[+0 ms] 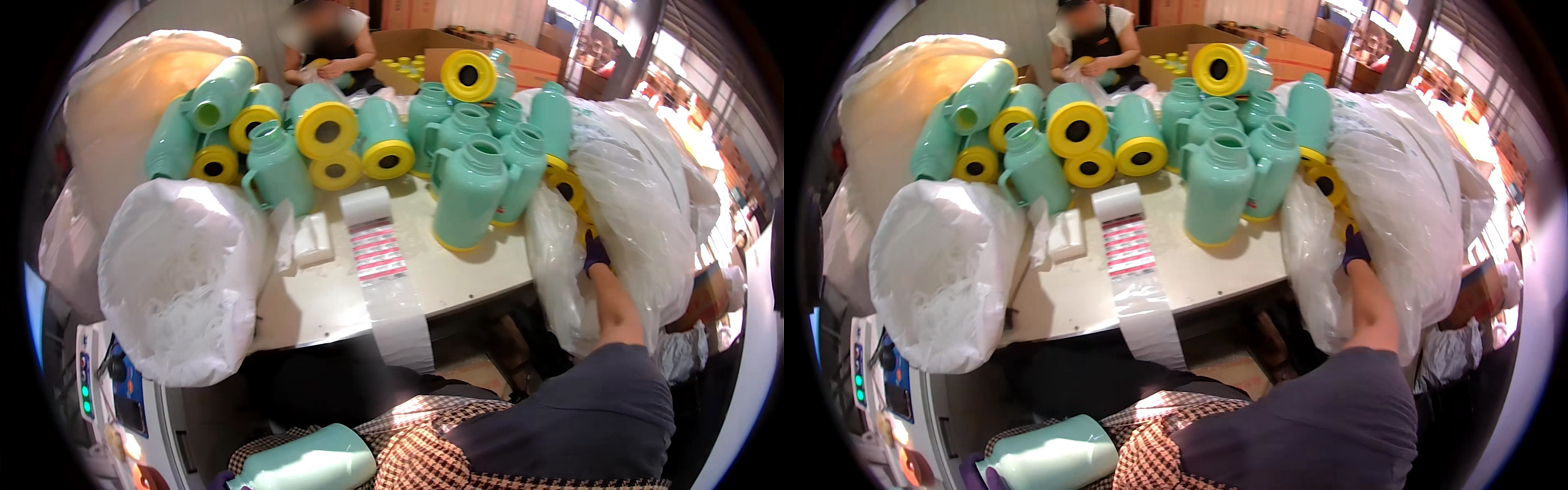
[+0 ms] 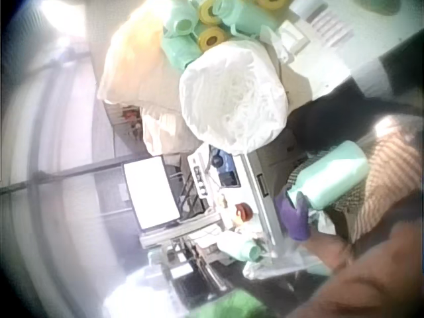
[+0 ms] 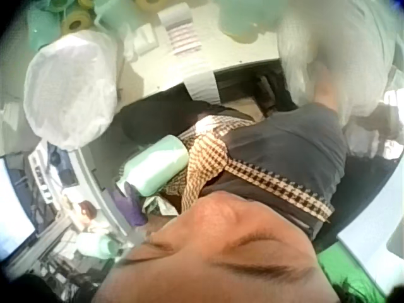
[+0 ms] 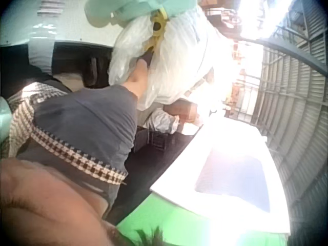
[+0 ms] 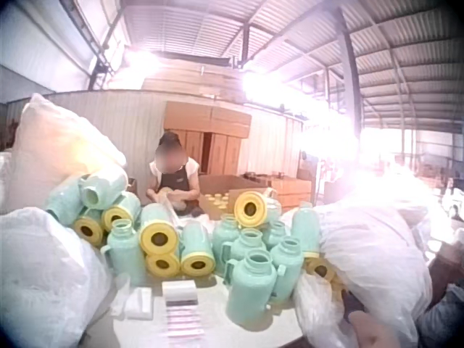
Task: The person assembles teal jugs by inserting green plastic inserts into the openings, applying labels, and screwing on yellow lids. The person handles the jugs one at a time, placing finished units into a white bag.
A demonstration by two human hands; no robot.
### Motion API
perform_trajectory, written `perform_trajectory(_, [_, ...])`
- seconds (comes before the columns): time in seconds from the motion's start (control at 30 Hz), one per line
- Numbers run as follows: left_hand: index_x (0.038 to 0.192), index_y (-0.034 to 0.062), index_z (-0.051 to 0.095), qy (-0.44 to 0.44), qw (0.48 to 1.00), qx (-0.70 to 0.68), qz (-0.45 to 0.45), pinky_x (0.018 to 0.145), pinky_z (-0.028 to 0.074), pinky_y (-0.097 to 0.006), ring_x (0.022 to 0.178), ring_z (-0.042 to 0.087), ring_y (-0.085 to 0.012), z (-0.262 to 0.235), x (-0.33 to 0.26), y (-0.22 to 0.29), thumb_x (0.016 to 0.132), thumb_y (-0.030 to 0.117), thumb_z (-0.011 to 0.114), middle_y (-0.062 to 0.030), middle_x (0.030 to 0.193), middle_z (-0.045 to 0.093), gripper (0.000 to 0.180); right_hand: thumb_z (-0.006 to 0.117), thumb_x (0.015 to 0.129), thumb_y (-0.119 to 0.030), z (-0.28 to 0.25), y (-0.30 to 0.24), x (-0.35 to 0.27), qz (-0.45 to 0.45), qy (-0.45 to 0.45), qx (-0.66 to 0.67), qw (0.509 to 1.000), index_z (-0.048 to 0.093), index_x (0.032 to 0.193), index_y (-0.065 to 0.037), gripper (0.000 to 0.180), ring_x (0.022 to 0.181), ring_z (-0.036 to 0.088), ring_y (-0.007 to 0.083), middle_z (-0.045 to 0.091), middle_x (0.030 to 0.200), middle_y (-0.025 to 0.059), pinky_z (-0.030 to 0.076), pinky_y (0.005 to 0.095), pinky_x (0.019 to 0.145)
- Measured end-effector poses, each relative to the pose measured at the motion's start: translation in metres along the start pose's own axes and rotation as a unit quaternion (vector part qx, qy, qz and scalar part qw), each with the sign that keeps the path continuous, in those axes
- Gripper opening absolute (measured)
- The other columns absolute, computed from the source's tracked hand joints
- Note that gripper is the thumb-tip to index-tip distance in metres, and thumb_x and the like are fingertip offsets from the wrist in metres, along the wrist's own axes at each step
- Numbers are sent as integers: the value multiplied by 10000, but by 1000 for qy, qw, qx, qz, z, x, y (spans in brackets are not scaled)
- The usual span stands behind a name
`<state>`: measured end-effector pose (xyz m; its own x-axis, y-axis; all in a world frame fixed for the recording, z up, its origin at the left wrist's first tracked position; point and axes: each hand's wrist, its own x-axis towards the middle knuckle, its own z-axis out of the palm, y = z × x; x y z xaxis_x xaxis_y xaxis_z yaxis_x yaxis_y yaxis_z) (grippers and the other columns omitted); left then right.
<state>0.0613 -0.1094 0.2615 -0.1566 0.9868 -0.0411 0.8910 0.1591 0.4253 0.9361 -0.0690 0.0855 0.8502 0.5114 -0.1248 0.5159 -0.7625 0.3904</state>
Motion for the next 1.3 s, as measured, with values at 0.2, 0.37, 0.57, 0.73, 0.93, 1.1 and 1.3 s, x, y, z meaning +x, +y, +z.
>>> perform_trajectory(0.2, [1394, -36, 469, 162, 950, -259, -69, 988, 455, -432, 1128, 564, -338, 29, -35, -91, 1037, 362, 515, -228, 1274, 560, 537, 620, 812, -269, -180, -74, -159, -219, 80, 49, 971, 707, 1052, -27, 352, 967, 676, 379, 701, 1036, 224, 530, 463, 898])
perform_trajectory(0.37, [1368, -30, 498, 314, 948, 42, -13, 1015, 470, -473, 1146, 582, -360, 111, -71, -137, 1029, 354, 487, -230, 1284, 584, 512, 587, 942, -274, -235, -163, -258, -528, 106, 605, 586, 596, 1311, 31, 479, 1065, 643, 210, 668, 1156, 133, 500, 351, 953])
perform_trajectory(0.57, [1223, 0, 551, 265, 773, -573, -67, 975, 452, -380, 1089, 575, -235, 148, -25, -11, 1062, 360, 366, -118, 1194, 603, 435, 598, 957, -436, -205, -350, -401, -700, -5, 628, 341, 562, 1366, 32, 623, 939, 574, 263, 566, 1021, 152, 468, 365, 873])
perform_trajectory(0.73, [1208, 6, 552, 357, 569, -711, -207, 957, 444, -374, 1057, 564, -222, 120, -32, -12, 1068, 337, 374, -110, 1149, 602, 401, 591, 975, -489, -190, -384, -466, -757, 10, 609, 237, 544, 1404, 21, 667, 951, 559, 254, 573, 1059, 142, 469, 370, 870])
perform_trajectory(0.93, [1196, -6, 533, 429, 827, -337, -137, 938, 446, -362, 1020, 553, -216, 128, -57, -36, 1026, 318, 448, -107, 1142, 564, 375, 518, 1023, -402, -176, -381, -484, -766, -123, 595, 209, 488, 1443, 35, 607, 998, 568, 239, 594, 1108, 149, 460, 356, 904])
perform_trajectory(1.1, [1216, -9, 515, 461, 824, -289, -159, 949, 437, -391, 1043, 525, -233, 102, -64, 1, 967, 260, 462, -122, 1167, 522, 370, 376, 1052, -473, -147, -377, -483, -672, -344, 600, 266, 328, 1522, 59, 711, 1338, 487, 256, 504, 1463, 159, 357, 366, 1127])
perform_trajectory(1.3, [1310, -3, 492, 439, 846, -301, -31, 1022, 422, -391, 1157, 529, -249, 85, -51, 32, 943, 294, 514, -131, 1270, 520, 473, 365, 1060, -556, -123, -380, -437, -583, -507, 610, 176, 208, 1592, -32, 764, 1387, 408, 228, 399, 1544, 133, 320, 373, 1169])
